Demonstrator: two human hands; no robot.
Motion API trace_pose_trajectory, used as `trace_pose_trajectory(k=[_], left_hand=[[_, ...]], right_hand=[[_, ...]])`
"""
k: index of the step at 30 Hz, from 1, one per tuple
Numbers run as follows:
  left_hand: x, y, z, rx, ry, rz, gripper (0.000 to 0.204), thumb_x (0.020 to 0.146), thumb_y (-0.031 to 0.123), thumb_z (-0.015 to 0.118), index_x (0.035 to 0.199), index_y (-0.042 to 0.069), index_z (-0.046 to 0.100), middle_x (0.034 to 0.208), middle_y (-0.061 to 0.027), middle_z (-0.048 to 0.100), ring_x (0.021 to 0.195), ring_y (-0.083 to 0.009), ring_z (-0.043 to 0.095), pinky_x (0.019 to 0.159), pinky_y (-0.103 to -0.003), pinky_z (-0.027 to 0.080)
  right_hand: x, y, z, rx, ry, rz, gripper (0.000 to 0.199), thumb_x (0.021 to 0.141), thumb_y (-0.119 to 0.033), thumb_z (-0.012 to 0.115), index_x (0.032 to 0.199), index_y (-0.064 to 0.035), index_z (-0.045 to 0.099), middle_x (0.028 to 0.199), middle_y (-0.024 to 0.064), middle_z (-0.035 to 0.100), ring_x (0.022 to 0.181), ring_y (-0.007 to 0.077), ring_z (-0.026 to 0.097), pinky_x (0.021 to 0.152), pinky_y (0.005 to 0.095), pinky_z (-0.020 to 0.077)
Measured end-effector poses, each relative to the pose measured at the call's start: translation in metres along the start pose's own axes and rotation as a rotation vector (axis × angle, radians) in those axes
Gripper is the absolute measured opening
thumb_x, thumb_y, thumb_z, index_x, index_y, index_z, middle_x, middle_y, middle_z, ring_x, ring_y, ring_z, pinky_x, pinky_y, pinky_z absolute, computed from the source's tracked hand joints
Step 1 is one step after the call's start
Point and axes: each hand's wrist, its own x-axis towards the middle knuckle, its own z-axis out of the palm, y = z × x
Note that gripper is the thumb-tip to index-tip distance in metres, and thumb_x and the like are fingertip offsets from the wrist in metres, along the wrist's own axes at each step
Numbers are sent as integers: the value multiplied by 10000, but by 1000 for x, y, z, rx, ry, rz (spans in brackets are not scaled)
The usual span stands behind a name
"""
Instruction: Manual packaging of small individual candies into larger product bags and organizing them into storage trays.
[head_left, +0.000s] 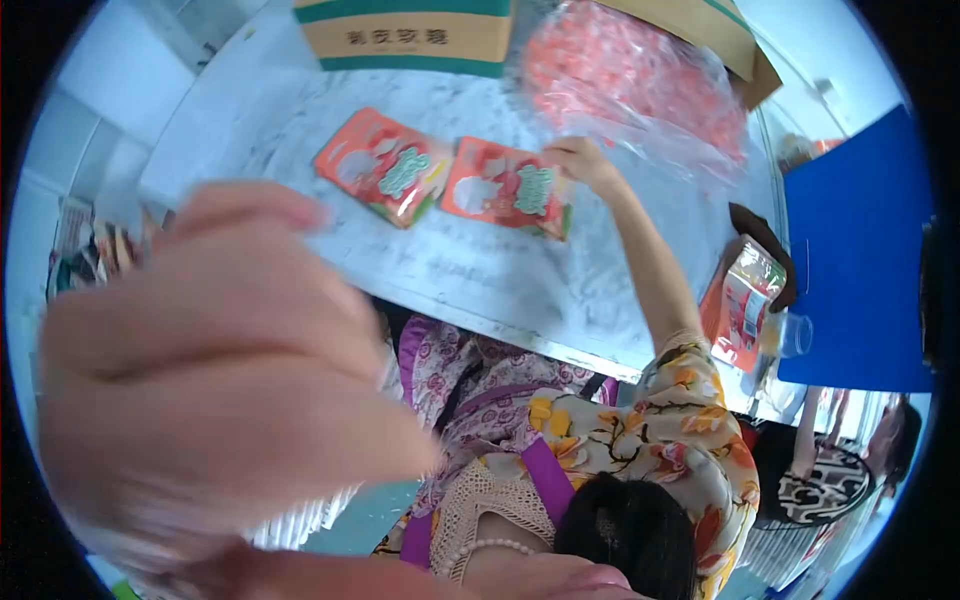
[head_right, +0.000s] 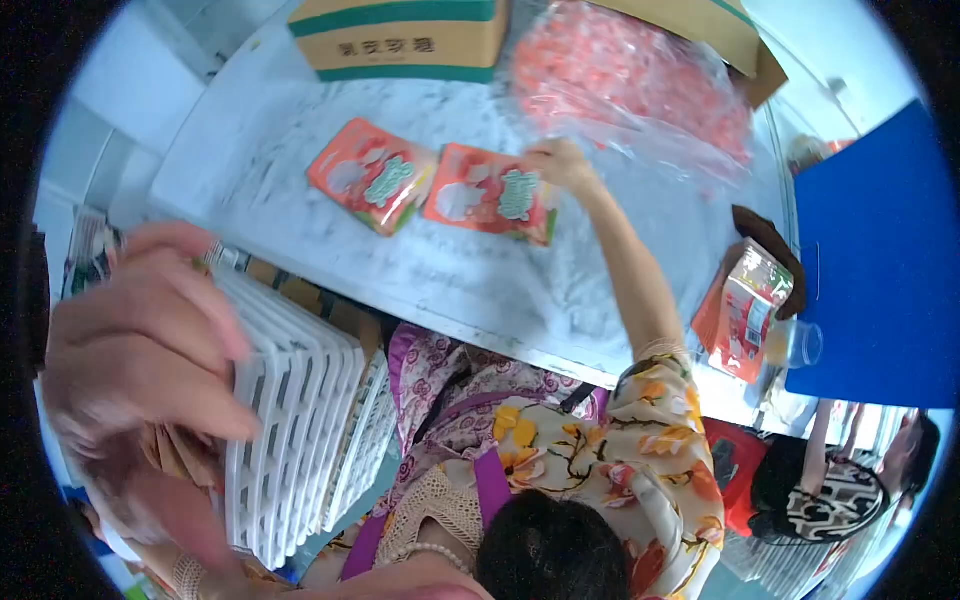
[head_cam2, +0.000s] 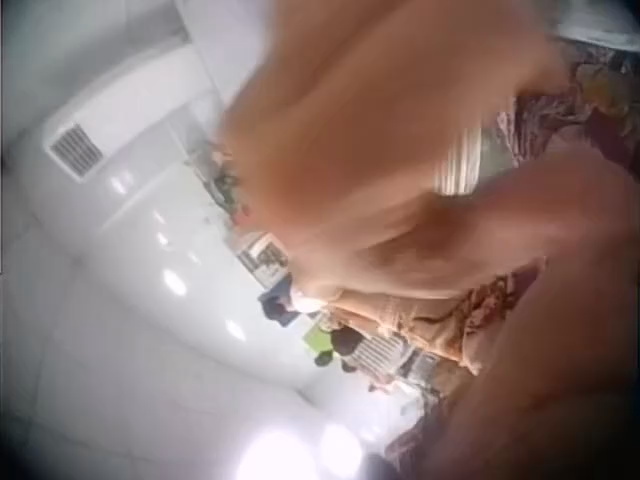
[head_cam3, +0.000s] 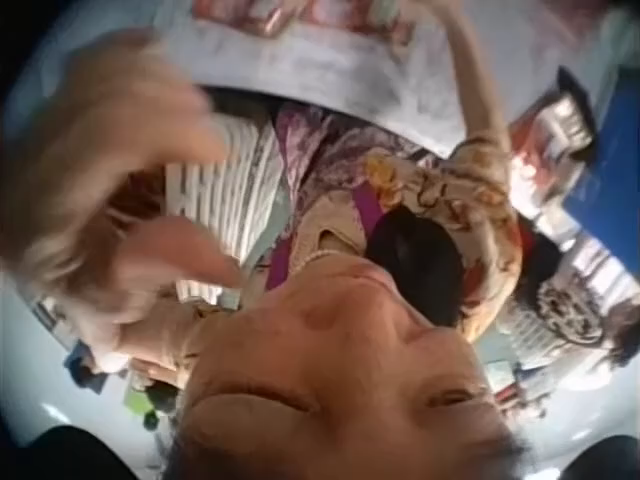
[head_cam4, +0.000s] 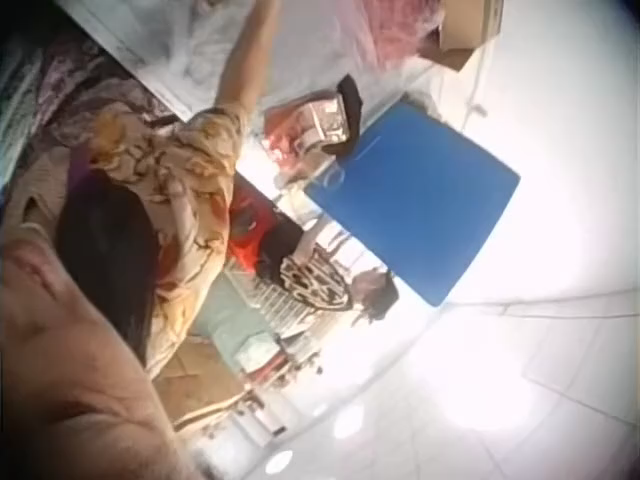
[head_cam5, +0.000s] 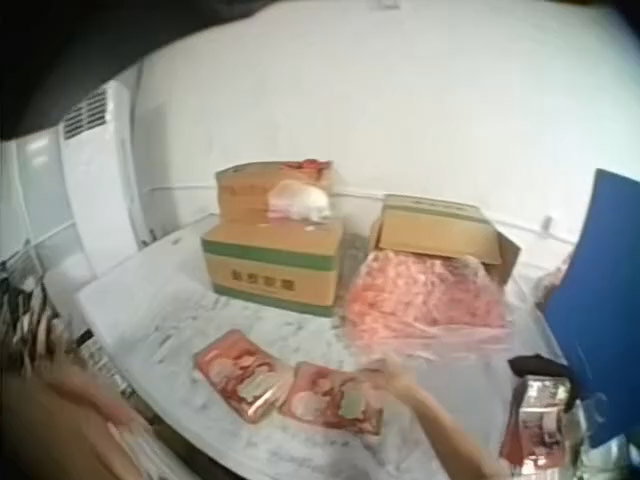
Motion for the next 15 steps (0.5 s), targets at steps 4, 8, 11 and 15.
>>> trace_pose_trajectory(k=[4, 8, 11, 15], left_hand=[[85, 53, 46, -441, -149, -122, 607, 585, 660, 782, 755, 83, 706, 735, -19, 615, 719, -201, 633, 858, -439, 418], [159, 38, 79, -636, -431, -22, 592, 611, 619, 800, 798, 67, 699, 788, -40, 646, 768, -209, 640, 810, -424, 436], [181, 38, 83, -704, -488, -6, 580, 657, 574, 797, 888, 55, 680, 834, -55, 647, 793, -237, 634, 767, -399, 449], [236, 11, 125, -955, -495, 216, 545, 695, 529, 771, 785, 5, 654, 780, -134, 606, 574, -252, 580, 491, -348, 439]], right_hand=[[4, 125, -53, 168, 103, 371, 252, 840, -259, 649, 1004, -79, 715, 727, 38, 674, 552, 104, 551, 483, 294, 439], [12, 227, -172, -93, 348, 493, 256, 814, -245, 614, 982, -71, 698, 795, 105, 679, 719, 201, 642, 641, 385, 512], [69, 150, -183, 62, 484, 218, 302, 845, -299, 588, 1053, -101, 685, 932, 136, 684, 827, 267, 646, 725, 420, 515], [55, 234, -145, 633, 653, 191, 349, 852, -321, 606, 1085, -70, 672, 1039, 134, 671, 930, 213, 633, 815, 395, 503]])
